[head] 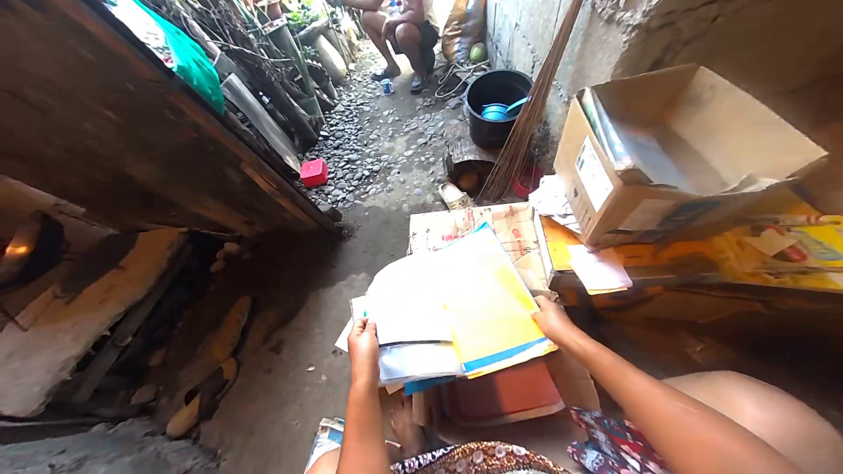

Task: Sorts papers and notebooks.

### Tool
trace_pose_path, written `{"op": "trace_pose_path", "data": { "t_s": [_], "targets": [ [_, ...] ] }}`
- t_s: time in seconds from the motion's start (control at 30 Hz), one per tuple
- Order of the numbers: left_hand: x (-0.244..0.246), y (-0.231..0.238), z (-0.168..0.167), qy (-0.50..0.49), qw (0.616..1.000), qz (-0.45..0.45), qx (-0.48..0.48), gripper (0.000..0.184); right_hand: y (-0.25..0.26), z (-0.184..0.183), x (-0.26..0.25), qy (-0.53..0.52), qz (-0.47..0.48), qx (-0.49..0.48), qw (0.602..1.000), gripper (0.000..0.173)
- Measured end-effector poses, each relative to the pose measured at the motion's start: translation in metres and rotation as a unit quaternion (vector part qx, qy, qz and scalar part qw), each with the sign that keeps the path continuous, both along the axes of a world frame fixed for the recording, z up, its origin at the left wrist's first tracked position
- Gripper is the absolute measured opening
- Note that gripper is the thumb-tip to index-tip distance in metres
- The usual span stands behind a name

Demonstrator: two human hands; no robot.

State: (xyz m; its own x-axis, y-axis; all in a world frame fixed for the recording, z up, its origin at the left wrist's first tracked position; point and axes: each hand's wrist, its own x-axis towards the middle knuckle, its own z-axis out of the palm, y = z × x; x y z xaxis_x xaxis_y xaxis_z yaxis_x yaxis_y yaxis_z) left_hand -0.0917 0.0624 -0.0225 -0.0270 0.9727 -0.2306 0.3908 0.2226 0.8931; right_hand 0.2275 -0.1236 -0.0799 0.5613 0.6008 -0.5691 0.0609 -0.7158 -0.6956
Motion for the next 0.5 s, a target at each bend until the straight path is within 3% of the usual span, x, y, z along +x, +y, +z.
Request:
{"op": "trace_pose_path", "data": {
  "t_s": [0.5],
  "targets": [
    [-0.013, 0.008, -0.013, 0.090, 0.995, 0.009, -0.042, 0.023, -0.008, -0.016, 0.031, -0.051, -0.022, -0.053, 0.997, 0.037]
  ]
}}
